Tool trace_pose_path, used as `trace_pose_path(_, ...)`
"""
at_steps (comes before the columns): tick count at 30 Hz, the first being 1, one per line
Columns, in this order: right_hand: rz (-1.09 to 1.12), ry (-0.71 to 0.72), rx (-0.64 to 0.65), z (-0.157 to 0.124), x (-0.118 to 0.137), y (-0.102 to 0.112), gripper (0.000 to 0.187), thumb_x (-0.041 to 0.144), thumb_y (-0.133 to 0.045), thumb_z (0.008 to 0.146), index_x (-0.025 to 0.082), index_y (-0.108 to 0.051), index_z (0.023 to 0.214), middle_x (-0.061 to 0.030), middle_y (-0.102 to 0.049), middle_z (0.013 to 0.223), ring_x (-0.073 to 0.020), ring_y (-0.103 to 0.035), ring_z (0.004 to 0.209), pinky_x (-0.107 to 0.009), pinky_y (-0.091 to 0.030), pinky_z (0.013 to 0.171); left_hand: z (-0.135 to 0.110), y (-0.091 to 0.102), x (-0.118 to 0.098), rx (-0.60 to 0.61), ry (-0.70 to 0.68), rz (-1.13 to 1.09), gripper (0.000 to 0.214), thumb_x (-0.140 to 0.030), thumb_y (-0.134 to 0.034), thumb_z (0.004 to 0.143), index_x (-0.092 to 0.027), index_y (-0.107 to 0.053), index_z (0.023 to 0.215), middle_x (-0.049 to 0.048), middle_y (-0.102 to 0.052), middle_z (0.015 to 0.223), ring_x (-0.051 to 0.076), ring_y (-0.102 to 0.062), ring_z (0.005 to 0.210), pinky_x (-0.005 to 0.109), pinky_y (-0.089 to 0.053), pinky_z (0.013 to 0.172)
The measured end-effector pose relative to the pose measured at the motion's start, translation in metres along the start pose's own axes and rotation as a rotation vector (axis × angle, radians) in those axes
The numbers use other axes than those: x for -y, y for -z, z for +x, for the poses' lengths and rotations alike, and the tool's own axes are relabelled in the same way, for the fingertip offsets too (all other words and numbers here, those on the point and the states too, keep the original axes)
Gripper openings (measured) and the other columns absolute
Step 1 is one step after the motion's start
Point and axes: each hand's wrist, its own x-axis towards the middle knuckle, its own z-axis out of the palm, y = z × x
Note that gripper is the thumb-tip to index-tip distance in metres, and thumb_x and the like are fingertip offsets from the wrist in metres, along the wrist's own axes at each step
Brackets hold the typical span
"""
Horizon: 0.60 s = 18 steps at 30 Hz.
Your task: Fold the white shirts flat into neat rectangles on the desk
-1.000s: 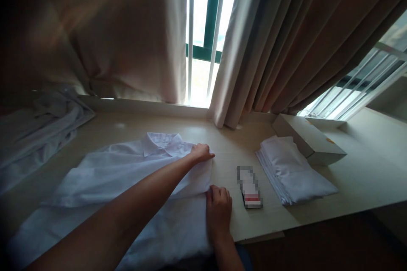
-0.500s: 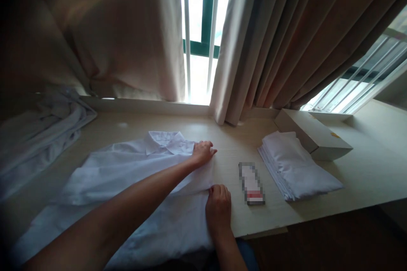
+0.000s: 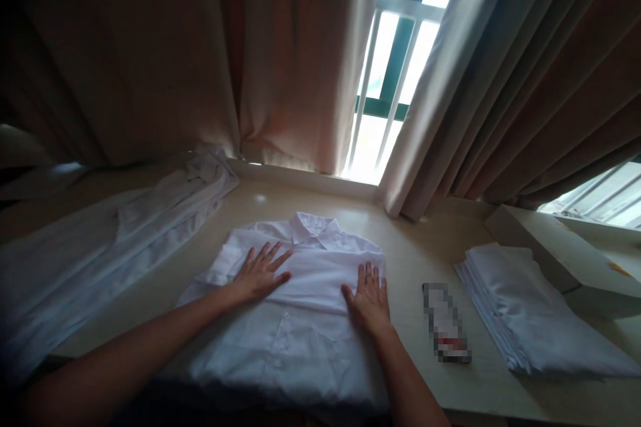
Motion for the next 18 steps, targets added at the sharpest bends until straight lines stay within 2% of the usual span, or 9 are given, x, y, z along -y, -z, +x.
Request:
trace_pose_path(2, -0.023, 0.0, -0.007, -0.002, -0.001, -0.008, 0.079, 0.065, -0.021, 0.09, 0.012, -0.014, 0.149, -0.0096, -0.005, 0.156, -0.0251, 0.001, 0.143, -0.045, -0.001, 0.113, 0.002, -0.003, 0.01, 0.0, 0.032, -0.02, 0.066, -0.068, -0.03, 0.084, -0.04, -0.027, 0.144, -0.0006, -0.018, 0.155, 0.03, -0.008, 0.143, 0.053, 0.0, 0.111)
trace_pose_path(5, -0.046, -0.003, -0.008, -0.005, -0.002, -0.011, 0.08, 0.065, -0.021, 0.089, 0.012, -0.013, 0.149, -0.0106, -0.004, 0.156, -0.0254, 0.001, 0.143, -0.046, -0.001, 0.113, 0.003, -0.007, 0.013, -0.025, 0.032, -0.03, 0.067, -0.069, -0.029, 0.084, -0.041, -0.024, 0.144, -0.0009, -0.017, 0.156, 0.029, -0.007, 0.143, 0.053, 0.001, 0.111)
trace_pose_path(8, -0.052, -0.01, 0.001, 0.0, 0.0, -0.003, 0.079, 0.065, -0.023, 0.089, 0.012, -0.021, 0.148, -0.0136, -0.013, 0.155, -0.0284, -0.007, 0.142, -0.049, -0.003, 0.111, 0.003, -0.011, 0.013, -0.041, 0.025, -0.028, 0.067, -0.07, -0.027, 0.084, -0.041, -0.024, 0.144, -0.0008, -0.018, 0.156, 0.029, -0.007, 0.143, 0.053, 0.002, 0.111)
trace_pose_path(11, -0.057, 0.016, -0.111, 0.017, 0.006, 0.009, 0.07, 0.056, -0.017, 0.094, 0.009, -0.027, 0.146, -0.0152, -0.023, 0.152, -0.0264, -0.013, 0.141, -0.046, -0.002, 0.112, 0.002, -0.013, 0.012, -0.057, 0.026, -0.016, 0.068, -0.071, -0.026, 0.084, -0.04, -0.025, 0.144, 0.0001, -0.019, 0.155, 0.029, -0.007, 0.143, 0.053, 0.004, 0.111)
trace_pose_path(13, -0.061, 0.049, -0.139, 0.032, 0.008, 0.015, 0.066, 0.051, -0.017, 0.096, 0.01, -0.026, 0.146, -0.0133, -0.023, 0.152, -0.0238, -0.011, 0.142, -0.043, -0.001, 0.112, 0.002, -0.014, 0.013, -0.066, 0.018, -0.011, 0.069, -0.072, -0.025, 0.083, -0.04, -0.024, 0.145, 0.0006, -0.019, 0.155, 0.03, -0.007, 0.143, 0.053, 0.004, 0.111)
trace_pose_path(15, -0.055, 0.054, -0.067, 0.045, 0.005, 0.017, 0.066, 0.054, -0.022, 0.095, 0.013, -0.026, 0.147, -0.0105, -0.02, 0.154, -0.0232, -0.009, 0.142, -0.042, -0.002, 0.112, 0.002, -0.015, 0.015, -0.072, 0.016, -0.005, 0.069, -0.071, -0.025, 0.084, -0.04, -0.024, 0.145, 0.0009, -0.018, 0.155, 0.03, -0.007, 0.143, 0.054, 0.003, 0.111)
trace_pose_path(18, -0.011, -0.059, -0.002, 0.056, -0.007, 0.01, 0.069, 0.058, -0.022, 0.093, 0.017, -0.02, 0.149, -0.0069, -0.015, 0.155, -0.0221, -0.008, 0.142, -0.044, -0.004, 0.112, 0.003, -0.013, 0.016, -0.052, 0.045, 0.003, 0.067, -0.069, -0.03, 0.084, -0.04, -0.027, 0.144, 0.0014, -0.019, 0.155, 0.032, -0.009, 0.143, 0.057, 0.001, 0.11)
